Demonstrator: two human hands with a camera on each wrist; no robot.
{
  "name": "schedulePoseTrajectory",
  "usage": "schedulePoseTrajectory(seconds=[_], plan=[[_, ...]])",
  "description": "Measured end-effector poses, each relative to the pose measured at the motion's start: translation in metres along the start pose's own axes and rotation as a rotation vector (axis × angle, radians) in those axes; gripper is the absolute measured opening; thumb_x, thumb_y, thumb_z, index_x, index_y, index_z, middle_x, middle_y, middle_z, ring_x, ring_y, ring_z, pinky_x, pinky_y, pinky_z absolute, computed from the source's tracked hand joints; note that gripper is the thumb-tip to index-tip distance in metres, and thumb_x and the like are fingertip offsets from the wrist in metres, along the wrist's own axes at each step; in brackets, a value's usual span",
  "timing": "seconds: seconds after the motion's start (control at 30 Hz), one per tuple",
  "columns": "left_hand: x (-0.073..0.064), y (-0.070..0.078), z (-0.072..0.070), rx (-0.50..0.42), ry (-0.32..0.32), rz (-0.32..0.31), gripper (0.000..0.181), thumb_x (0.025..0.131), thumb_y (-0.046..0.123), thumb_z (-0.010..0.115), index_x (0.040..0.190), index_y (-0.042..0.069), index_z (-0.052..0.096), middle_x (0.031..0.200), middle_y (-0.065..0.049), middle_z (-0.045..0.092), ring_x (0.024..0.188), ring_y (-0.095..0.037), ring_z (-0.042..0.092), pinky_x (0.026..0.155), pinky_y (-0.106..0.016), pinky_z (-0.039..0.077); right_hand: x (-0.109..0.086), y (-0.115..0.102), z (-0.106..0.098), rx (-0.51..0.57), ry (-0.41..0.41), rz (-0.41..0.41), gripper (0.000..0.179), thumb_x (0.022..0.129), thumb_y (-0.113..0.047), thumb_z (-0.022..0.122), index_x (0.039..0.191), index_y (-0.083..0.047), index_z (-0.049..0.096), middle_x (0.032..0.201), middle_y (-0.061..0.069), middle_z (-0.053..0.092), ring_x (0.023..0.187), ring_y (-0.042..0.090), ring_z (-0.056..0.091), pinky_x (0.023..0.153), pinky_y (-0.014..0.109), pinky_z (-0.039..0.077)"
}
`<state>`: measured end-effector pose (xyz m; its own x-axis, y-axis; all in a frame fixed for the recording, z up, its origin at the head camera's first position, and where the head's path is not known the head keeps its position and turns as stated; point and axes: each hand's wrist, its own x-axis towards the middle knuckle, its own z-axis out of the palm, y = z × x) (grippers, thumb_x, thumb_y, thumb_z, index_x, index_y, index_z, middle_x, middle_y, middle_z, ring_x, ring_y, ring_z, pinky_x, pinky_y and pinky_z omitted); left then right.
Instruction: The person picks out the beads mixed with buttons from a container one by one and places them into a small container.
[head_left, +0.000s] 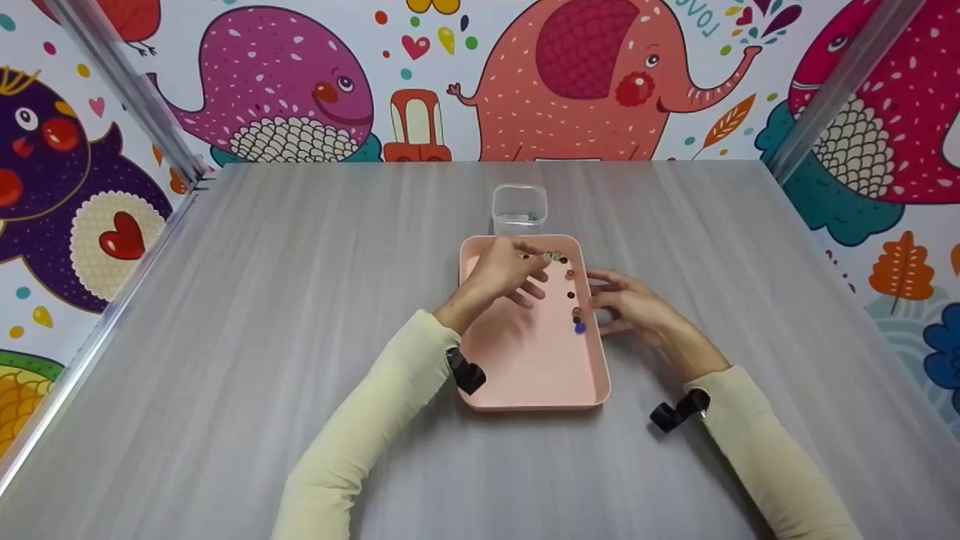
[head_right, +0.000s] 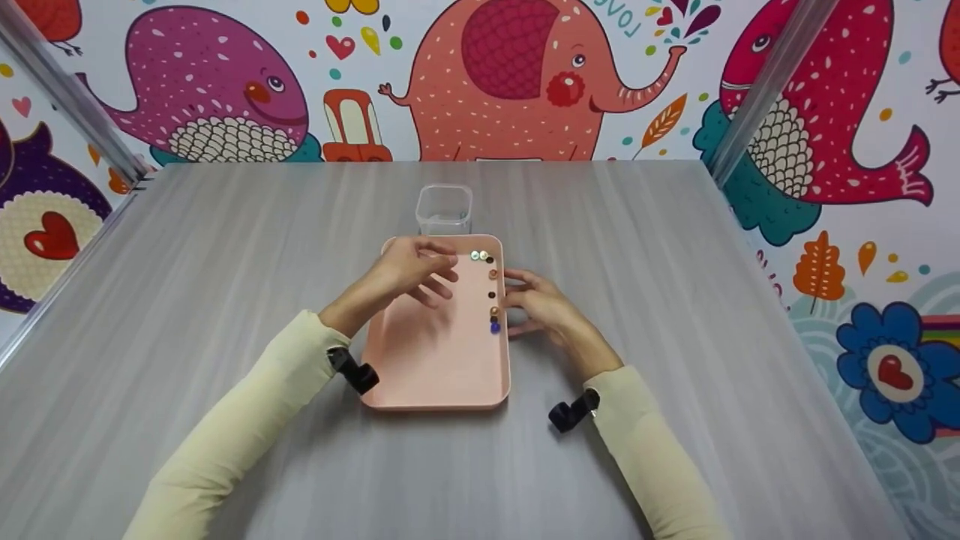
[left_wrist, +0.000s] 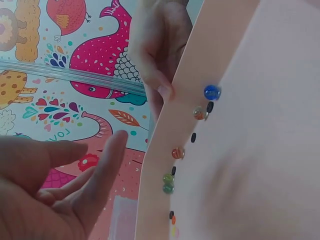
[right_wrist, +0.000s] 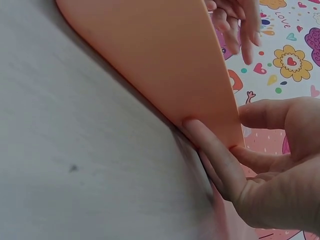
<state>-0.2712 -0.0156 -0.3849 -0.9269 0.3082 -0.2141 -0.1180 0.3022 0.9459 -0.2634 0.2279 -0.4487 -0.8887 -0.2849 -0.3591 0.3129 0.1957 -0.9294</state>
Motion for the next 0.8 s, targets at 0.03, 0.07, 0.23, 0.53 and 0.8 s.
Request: schedulePoseTrajectory(seconds=[0.03,0.07,0.23,0.53,0.8], plan=[[0.001,0.0,0.0,0.002,0.006,0.005,0.035,0.114,0.013,0.061,0.141,-0.008,0.066,0.115,-0.023,0.079,0.071,-0.017,0.078,0.057,-0.026,0.065,0.0,-0.001,0.0,-0.002,0.0,-0.002,0.073,0.106,-0.003,0.055,0.173,0.001,0.025,0.168,0.034,0.038,0.115,0.019,0.068,0.084,0.034,0.069],[0.002,0.0,0.0,0.002,0.011,0.008,0.035,0.114,0.014,0.061,0.141,-0.008,0.066,0.114,-0.023,0.08,0.072,-0.017,0.078,0.057,-0.026,0.066,0.0,-0.001,0.001,-0.003,0.0,-0.002,0.073,0.106,-0.003,0.055,0.173,0.001,0.025,0.168,0.034,0.038,0.115,0.02,0.068,0.084,0.034,0.069],[0.01,-0.004,0.005,0.0,0.044,0.002,0.032,0.113,0.016,0.064,0.136,-0.006,0.071,0.11,-0.023,0.08,0.068,-0.017,0.077,0.057,-0.027,0.066,0.0,-0.001,0.001,-0.011,0.01,0.008,0.071,0.107,-0.004,0.054,0.173,0.0,0.027,0.167,0.033,0.04,0.113,0.02,0.068,0.084,0.034,0.069],[0.023,-0.009,0.008,-0.055,0.059,-0.026,0.031,0.113,0.016,0.065,0.131,-0.008,0.073,0.103,-0.021,0.08,0.071,-0.02,0.08,0.059,-0.029,0.067,0.0,0.001,0.001,0.03,0.009,0.008,0.072,0.107,-0.001,0.053,0.173,0.001,0.025,0.167,0.033,0.039,0.113,0.018,0.068,0.084,0.034,0.069],[0.029,-0.006,0.006,-0.054,0.071,-0.028,0.03,0.114,0.013,0.062,0.131,-0.009,0.071,0.101,-0.021,0.079,0.077,-0.026,0.082,0.058,-0.028,0.066,-0.001,0.0,0.0,0.028,0.007,0.009,0.072,0.108,-0.003,0.054,0.173,0.0,0.023,0.17,0.032,0.036,0.115,0.018,0.068,0.085,0.035,0.069]])
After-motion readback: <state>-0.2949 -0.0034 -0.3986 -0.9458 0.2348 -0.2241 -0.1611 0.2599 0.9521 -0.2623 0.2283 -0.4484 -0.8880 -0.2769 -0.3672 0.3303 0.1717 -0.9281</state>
